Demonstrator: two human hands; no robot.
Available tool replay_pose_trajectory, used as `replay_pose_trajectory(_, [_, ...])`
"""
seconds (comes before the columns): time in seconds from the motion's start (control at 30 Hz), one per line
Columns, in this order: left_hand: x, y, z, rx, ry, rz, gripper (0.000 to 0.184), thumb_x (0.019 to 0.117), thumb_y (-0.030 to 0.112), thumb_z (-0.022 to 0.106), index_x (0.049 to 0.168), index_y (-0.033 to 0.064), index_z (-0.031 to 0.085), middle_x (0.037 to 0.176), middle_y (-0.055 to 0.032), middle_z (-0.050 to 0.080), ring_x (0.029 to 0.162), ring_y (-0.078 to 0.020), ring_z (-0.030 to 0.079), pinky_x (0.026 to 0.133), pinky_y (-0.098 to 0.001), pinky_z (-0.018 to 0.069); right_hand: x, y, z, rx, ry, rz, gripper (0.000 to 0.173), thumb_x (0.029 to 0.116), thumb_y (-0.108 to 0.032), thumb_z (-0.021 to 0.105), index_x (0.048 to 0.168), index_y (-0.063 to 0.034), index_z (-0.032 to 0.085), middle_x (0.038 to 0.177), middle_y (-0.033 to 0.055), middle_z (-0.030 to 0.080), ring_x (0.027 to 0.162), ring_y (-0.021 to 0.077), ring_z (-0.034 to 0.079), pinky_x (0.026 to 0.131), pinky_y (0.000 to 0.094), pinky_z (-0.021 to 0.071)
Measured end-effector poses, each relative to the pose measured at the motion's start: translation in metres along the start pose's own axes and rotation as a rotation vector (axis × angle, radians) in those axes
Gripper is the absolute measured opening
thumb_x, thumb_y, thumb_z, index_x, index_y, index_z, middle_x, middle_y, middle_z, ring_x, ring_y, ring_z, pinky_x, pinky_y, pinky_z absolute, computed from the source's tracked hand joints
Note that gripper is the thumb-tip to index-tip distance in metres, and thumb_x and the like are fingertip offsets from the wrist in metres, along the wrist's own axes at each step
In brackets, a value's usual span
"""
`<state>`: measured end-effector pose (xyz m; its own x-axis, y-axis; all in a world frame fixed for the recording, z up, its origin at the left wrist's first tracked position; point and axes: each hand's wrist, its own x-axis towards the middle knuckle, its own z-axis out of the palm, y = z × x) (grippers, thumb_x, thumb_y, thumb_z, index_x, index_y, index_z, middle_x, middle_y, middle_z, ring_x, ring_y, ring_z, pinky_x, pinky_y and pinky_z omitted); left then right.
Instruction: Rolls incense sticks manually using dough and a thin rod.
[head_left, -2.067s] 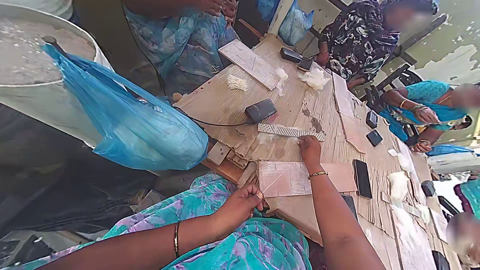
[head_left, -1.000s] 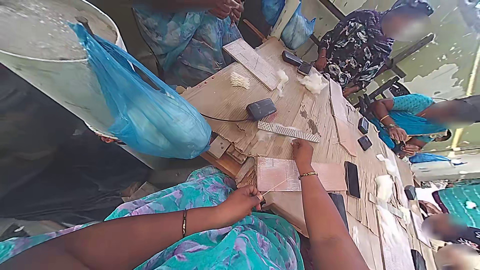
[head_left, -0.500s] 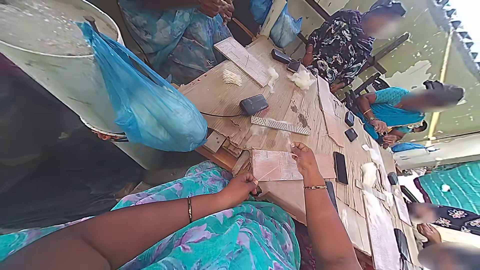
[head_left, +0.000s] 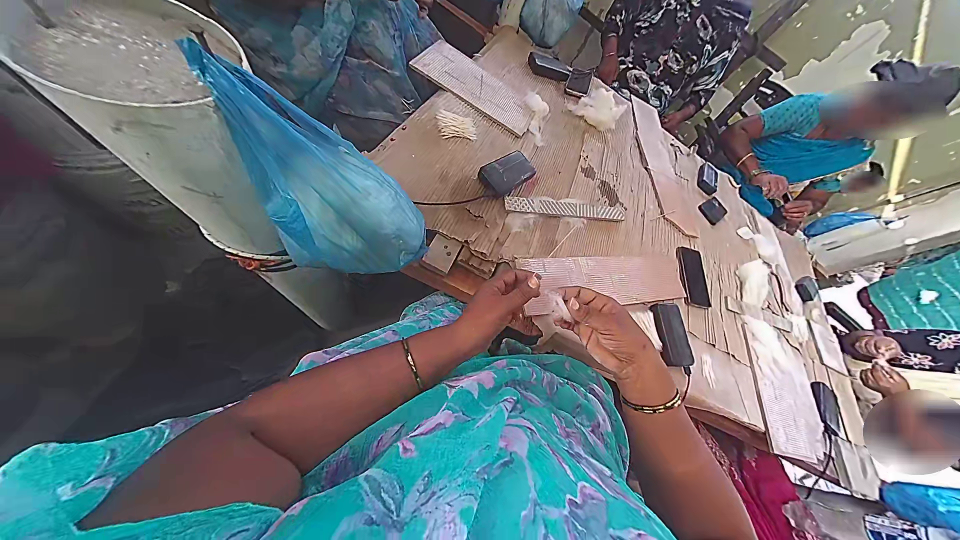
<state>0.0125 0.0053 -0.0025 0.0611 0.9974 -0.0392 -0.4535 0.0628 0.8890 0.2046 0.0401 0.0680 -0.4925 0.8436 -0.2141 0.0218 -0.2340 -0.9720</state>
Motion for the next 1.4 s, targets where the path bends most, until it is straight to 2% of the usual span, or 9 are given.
replay_pose_trajectory(0.2, [-0.016, 0.010, 0.009, 0.035, -0.136, -0.016, 0.011, 0.0996, 0.006, 0.066, 0.110, 0.0035, 0.064, 0.082, 0.0009, 0.067, 0.068, -0.0020, 0.060, 0.063, -0.0168, 0.0502, -0.012, 0.001, 0.005, -0.259, 0.019, -0.020, 0.025, 0.0887, 0.011, 0.065, 0.107, -0.0051, 0.063, 0.078, -0.0028, 0.067, 0.072, 0.0033, 0.064, 0.076, 0.0206, 0.0549])
replay_pose_trajectory(0.37, [-0.018, 0.007, 0.011, 0.120, -0.163, -0.060, 0.007, 0.0977, 0.006, 0.069, 0.102, 0.0023, 0.064, 0.076, 0.0014, 0.064, 0.064, -0.0023, 0.059, 0.062, -0.0178, 0.0505, -0.018, 0.005, 0.009, -0.372, 0.081, 0.007, 0.033, 0.0851, 0.011, 0.072, 0.108, -0.0068, 0.054, 0.075, -0.0030, 0.065, 0.067, 0.0021, 0.061, 0.068, 0.0181, 0.0528])
replay_pose_trajectory(0.53, [-0.018, 0.007, 0.011, 0.131, -0.128, -0.094, 0.008, 0.1014, 0.009, 0.064, 0.095, 0.0038, 0.064, 0.074, 0.0009, 0.063, 0.061, -0.0027, 0.055, 0.059, -0.0179, 0.0465, -0.021, 0.005, 0.008, -0.435, 0.185, -0.096, 0.033, 0.0854, 0.009, 0.073, 0.109, -0.0070, 0.056, 0.078, -0.0019, 0.065, 0.067, 0.0030, 0.060, 0.065, 0.0187, 0.0515])
replay_pose_trajectory(0.7, [-0.016, 0.004, 0.010, 0.068, -0.033, -0.073, 0.005, 0.1016, 0.009, 0.064, 0.099, 0.0055, 0.064, 0.078, 0.0001, 0.066, 0.057, -0.0017, 0.051, 0.053, -0.0152, 0.0413, -0.019, 0.005, 0.003, -0.390, 0.265, -0.198, 0.032, 0.0913, 0.007, 0.066, 0.120, -0.0082, 0.061, 0.106, 0.0018, 0.068, 0.088, 0.0073, 0.065, 0.081, 0.0240, 0.0550])
replay_pose_trajectory(0.77, [-0.016, 0.004, 0.010, 0.059, -0.018, -0.067, 0.003, 0.1014, 0.009, 0.064, 0.100, 0.0058, 0.064, 0.079, 0.0001, 0.066, 0.058, -0.0015, 0.051, 0.053, -0.0153, 0.0408, -0.018, 0.009, 0.008, -0.341, 0.248, -0.174, 0.036, 0.0899, 0.008, 0.068, 0.121, -0.0080, 0.061, 0.112, 0.0031, 0.066, 0.090, 0.0078, 0.066, 0.081, 0.0241, 0.0559])
replay_pose_trajectory(0.83, [-0.017, 0.004, 0.011, 0.062, -0.004, -0.072, 0.002, 0.1009, 0.008, 0.065, 0.101, 0.0060, 0.065, 0.079, -0.0001, 0.066, 0.058, -0.0015, 0.052, 0.053, -0.0151, 0.0415, -0.015, 0.016, 0.014, -0.280, 0.246, -0.163, 0.034, 0.0895, 0.009, 0.067, 0.119, -0.0070, 0.062, 0.109, 0.0033, 0.065, 0.086, 0.0082, 0.065, 0.078, 0.0244, 0.0566])
replay_pose_trajectory(0.97, [-0.016, 0.004, 0.010, 0.076, 0.030, -0.065, 0.003, 0.1011, 0.008, 0.064, 0.099, 0.0058, 0.064, 0.076, 0.0007, 0.064, 0.057, -0.0012, 0.050, 0.052, -0.0147, 0.0402, -0.008, 0.027, 0.017, -0.177, 0.322, -0.211, 0.017, 0.0916, 0.010, 0.065, 0.100, -0.0051, 0.067, 0.082, -0.0002, 0.069, 0.068, 0.0060, 0.065, 0.067, 0.0219, 0.0577])
replay_pose_trajectory(1.3, [0.001, -0.010, 0.007, 0.113, 0.046, -0.111, 0.005, 0.1027, 0.008, 0.062, 0.099, 0.0058, 0.065, 0.078, 0.0010, 0.065, 0.058, -0.0016, 0.050, 0.054, -0.0156, 0.0407, 0.008, 0.031, 0.000, -0.111, 0.399, -0.207, 0.017, 0.0936, 0.008, 0.064, 0.103, -0.0043, 0.069, 0.087, -0.0004, 0.070, 0.071, 0.0059, 0.065, 0.068, 0.0214, 0.0572])
replay_pose_trajectory(1.4, [0.009, -0.015, 0.009, 0.139, 0.067, -0.121, 0.005, 0.1021, 0.008, 0.063, 0.099, 0.0050, 0.065, 0.077, 0.0008, 0.063, 0.058, -0.0022, 0.050, 0.055, -0.0164, 0.0417, 0.015, 0.037, -0.009, -0.154, 0.352, -0.213, 0.027, 0.0919, 0.009, 0.065, 0.114, -0.0056, 0.066, 0.092, 0.0003, 0.070, 0.076, 0.0065, 0.065, 0.072, 0.0222, 0.0572])
